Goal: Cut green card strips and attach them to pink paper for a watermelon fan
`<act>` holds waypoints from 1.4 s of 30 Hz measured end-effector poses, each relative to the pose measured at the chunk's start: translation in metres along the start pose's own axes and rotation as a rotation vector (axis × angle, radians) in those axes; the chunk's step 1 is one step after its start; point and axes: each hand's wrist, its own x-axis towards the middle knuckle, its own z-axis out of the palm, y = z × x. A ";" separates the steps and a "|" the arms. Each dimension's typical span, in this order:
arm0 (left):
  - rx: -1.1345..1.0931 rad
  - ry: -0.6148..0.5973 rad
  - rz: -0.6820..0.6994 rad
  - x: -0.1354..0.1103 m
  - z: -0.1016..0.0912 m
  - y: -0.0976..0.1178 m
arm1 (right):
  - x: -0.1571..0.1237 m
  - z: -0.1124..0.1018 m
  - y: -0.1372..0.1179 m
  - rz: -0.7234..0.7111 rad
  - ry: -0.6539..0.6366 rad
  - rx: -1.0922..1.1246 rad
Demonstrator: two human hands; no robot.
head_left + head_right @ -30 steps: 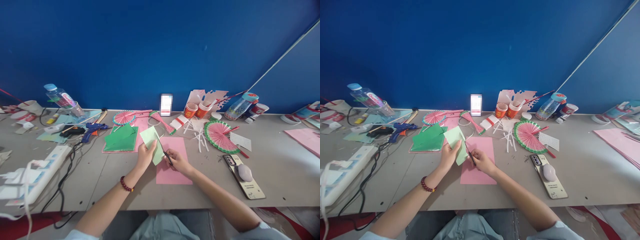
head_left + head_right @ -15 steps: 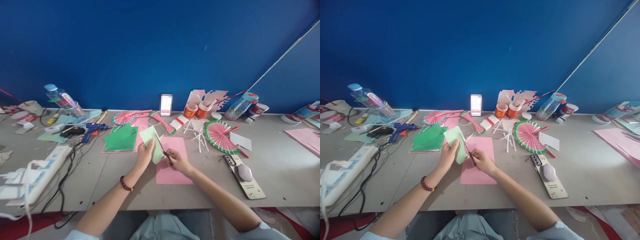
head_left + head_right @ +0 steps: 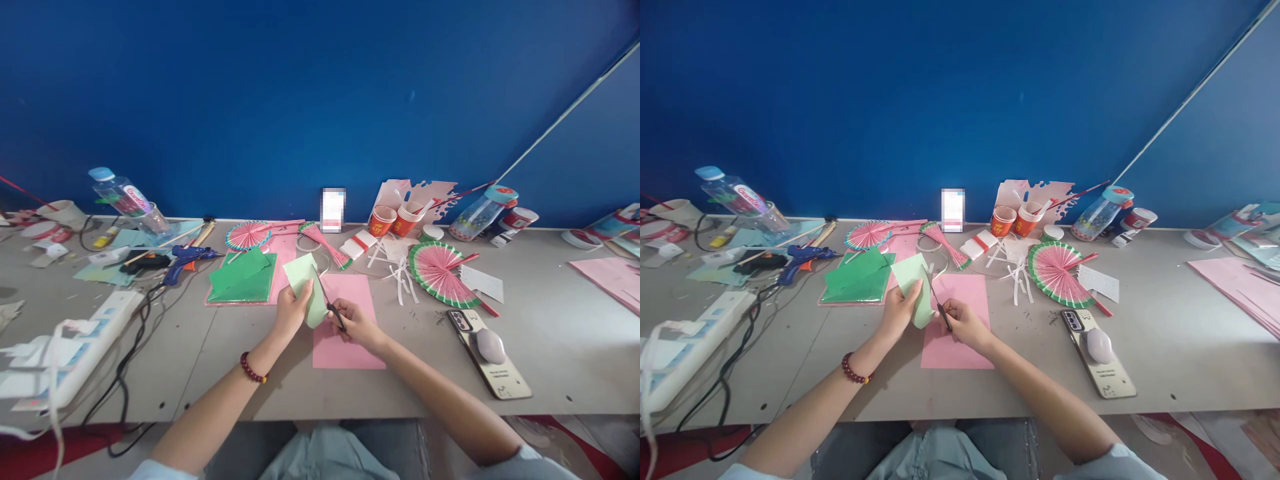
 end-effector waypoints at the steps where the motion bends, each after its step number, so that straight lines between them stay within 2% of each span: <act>1: -0.006 -0.008 -0.006 0.000 0.001 0.000 | 0.000 0.000 -0.001 0.004 0.004 -0.008; 9: 0.021 -0.104 -0.042 -0.006 0.007 -0.002 | -0.004 0.000 -0.008 0.026 0.027 -0.027; 15: 0.060 -0.124 -0.039 -0.009 0.007 -0.004 | -0.003 0.000 -0.006 -0.045 0.046 -0.028; 42: 0.006 -0.126 -0.033 -0.007 0.007 -0.009 | -0.002 0.000 -0.007 -0.053 0.069 -0.034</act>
